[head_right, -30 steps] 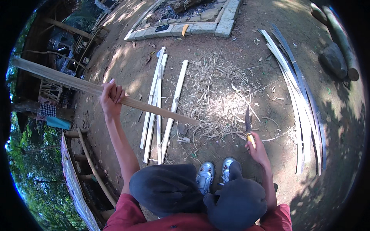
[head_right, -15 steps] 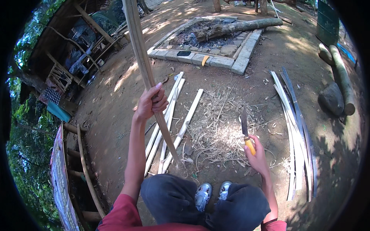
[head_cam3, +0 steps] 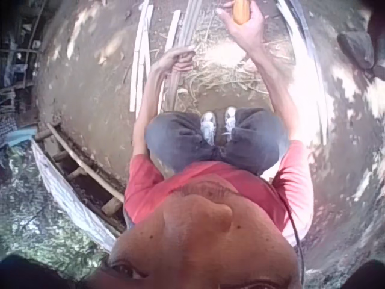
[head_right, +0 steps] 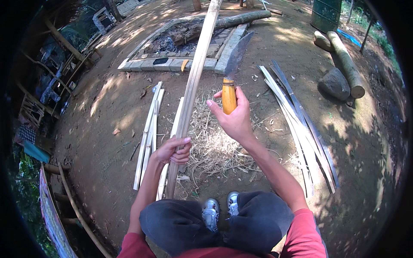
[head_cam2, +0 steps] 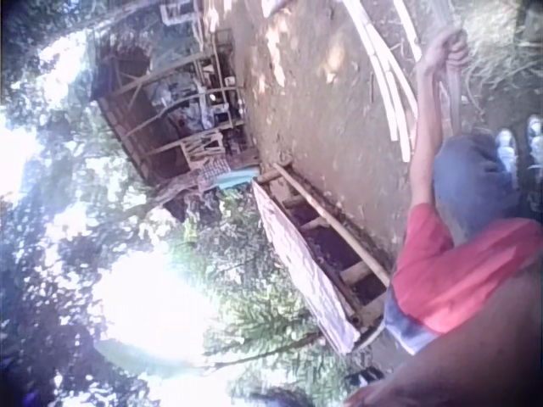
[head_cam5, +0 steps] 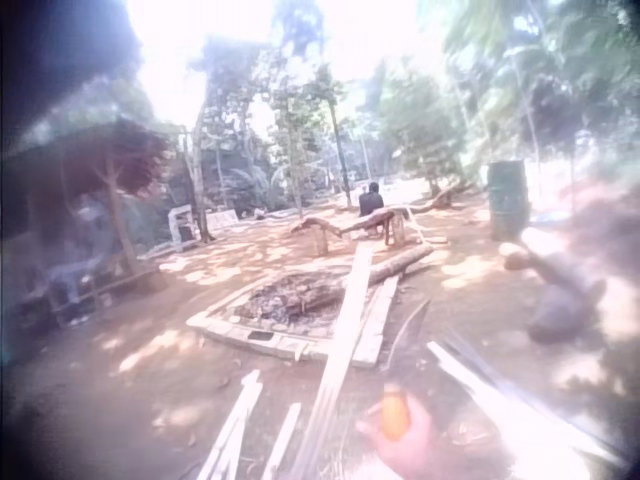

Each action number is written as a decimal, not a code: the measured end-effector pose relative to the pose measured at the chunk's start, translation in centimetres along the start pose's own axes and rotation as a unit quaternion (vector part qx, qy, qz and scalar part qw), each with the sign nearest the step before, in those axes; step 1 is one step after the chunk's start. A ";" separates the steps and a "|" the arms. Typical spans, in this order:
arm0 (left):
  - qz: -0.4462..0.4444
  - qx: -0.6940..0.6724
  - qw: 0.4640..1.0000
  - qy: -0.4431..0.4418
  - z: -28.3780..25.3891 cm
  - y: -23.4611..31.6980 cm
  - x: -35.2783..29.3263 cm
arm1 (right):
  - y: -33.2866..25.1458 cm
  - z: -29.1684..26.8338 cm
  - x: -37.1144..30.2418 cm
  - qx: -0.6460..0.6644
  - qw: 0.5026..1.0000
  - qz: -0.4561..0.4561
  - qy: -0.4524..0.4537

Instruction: The person uses a saw to cut into a piece of wood while holding it by hand.

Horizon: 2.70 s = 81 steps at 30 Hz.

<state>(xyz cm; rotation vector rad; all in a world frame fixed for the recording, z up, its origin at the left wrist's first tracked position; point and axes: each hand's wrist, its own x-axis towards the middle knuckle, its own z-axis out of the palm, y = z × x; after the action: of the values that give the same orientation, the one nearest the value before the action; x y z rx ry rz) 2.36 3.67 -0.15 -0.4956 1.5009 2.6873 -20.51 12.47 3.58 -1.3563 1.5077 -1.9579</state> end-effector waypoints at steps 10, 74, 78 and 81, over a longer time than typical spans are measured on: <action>-0.083 -0.048 0.995 -0.029 -0.2 -5.1 -0.1 | 2.6 2.2 -2.2 0.248 0.929 0.274 -0.020; 0.588 0.100 0.701 0.392 7.7 8.2 0.9 | 6.0 -2.2 -9.9 -0.064 0.979 0.184 -0.067; 0.639 0.116 0.693 0.313 8.1 9.3 0.4 | 2.3 -1.7 -8.9 -0.077 0.976 0.138 -0.151; 0.630 0.088 0.694 0.337 8.4 10.3 0.6 | 2.0 -1.0 -8.6 -0.099 0.976 0.094 -0.168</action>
<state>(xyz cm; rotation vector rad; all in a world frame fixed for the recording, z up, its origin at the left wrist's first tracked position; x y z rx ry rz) -2.18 5.04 12.28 -0.6112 3.2682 3.2442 -17.62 18.43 -2.33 -1.4743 1.6241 -1.4122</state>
